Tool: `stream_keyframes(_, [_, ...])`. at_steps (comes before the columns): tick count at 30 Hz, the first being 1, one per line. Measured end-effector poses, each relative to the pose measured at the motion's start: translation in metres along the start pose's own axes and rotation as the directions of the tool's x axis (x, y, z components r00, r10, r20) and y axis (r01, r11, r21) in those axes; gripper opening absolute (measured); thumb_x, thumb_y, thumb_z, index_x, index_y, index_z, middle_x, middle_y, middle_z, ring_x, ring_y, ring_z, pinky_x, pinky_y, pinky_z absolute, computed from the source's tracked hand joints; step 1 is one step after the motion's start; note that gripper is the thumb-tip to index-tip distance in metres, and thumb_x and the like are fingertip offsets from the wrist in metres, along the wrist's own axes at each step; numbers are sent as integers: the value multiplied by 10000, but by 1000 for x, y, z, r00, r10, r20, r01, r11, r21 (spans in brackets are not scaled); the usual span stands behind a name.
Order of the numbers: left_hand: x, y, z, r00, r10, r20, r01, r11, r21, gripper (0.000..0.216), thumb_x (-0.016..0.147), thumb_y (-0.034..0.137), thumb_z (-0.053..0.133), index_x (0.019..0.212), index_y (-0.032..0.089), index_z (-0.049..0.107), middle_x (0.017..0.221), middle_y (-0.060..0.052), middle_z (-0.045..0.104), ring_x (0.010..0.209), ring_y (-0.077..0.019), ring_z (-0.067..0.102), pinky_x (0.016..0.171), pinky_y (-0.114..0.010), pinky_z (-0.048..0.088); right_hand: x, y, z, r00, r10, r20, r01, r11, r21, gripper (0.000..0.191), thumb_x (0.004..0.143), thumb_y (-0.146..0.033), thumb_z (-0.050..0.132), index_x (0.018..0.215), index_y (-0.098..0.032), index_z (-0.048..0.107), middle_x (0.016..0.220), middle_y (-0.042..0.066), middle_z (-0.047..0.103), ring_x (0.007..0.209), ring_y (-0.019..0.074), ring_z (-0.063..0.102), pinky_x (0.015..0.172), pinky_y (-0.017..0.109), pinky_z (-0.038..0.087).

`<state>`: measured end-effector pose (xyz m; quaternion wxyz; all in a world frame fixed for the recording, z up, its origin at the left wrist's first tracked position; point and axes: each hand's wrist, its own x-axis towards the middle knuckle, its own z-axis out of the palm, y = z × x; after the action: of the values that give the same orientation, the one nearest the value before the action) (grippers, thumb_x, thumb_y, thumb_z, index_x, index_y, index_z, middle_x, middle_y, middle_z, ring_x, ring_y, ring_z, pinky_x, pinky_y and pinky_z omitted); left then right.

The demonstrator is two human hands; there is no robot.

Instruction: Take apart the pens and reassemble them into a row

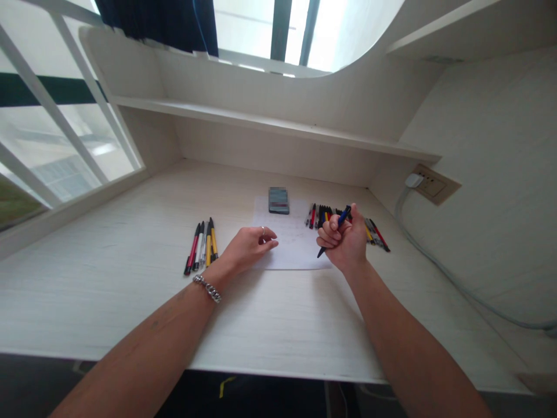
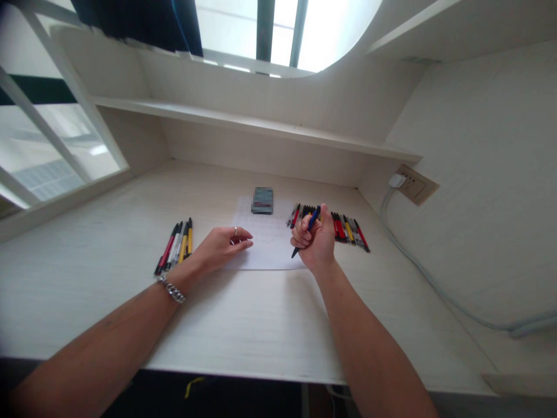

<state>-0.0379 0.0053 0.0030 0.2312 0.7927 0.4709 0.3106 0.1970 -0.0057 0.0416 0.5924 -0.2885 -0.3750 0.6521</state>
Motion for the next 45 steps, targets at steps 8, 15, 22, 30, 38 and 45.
stream_keyframes(8, [3, -12, -3, 996, -42, -78, 46, 998, 53, 225, 809, 311, 564, 930, 193, 713, 879, -57, 723, 780, -168, 631, 734, -282, 456, 1, 1, -4, 1000, -18, -8, 18, 998, 55, 578, 748, -716, 465, 539, -185, 556, 420, -34, 371, 370, 70, 317, 346, 196, 213])
stream_keyframes(15, [1, -6, 0, 999, -51, 4, 50, 998, 27, 228, 757, 261, 609, 944, 180, 712, 852, -54, 716, 759, -166, 628, 704, -271, 462, 13, 19, -9, 952, -100, -290, 79, 993, -84, 392, 746, -519, 641, 583, -163, 608, 562, 12, 584, 490, 83, 509, 398, 189, 358])
stream_keyframes(22, [-2, -7, 5, 997, -48, 55, 49, 999, -12, 266, 732, 265, 616, 963, 172, 709, 831, -61, 701, 757, -171, 626, 691, -269, 470, 15, 28, -16, 918, -178, -355, -5, 889, -458, 546, 708, -701, 550, 602, -168, 606, 386, -20, 469, 319, 80, 400, 313, 206, 272])
stream_keyframes(30, [-2, -7, 5, 996, -32, 82, 32, 999, 2, 267, 726, 277, 617, 961, 188, 709, 815, -46, 693, 737, -163, 618, 685, -263, 458, 16, 41, -21, 947, -195, -257, -20, 759, -650, 342, 617, -467, 756, 699, -172, 605, 539, 14, 605, 424, 100, 508, 379, 203, 359])
stream_keyframes(38, [-1, -8, 6, 994, -31, 103, 30, 1000, 5, 277, 711, 275, 633, 960, 183, 711, 817, -53, 692, 739, -173, 614, 682, -278, 457, 14, 43, -25, 967, -188, -170, -33, 572, -820, 258, 739, -418, 607, 708, -164, 640, 596, 48, 653, 462, 120, 537, 401, 216, 364])
stream_keyframes(45, [-1, -4, 4, 994, -42, 104, 41, 999, 17, 270, 707, 274, 635, 952, 194, 715, 831, -50, 697, 741, -173, 616, 685, -276, 458, 9, 47, -12, 967, -237, -88, 22, 426, -904, 184, 723, -345, 601, 682, -170, 642, 570, 28, 647, 461, 128, 537, 435, 234, 374])
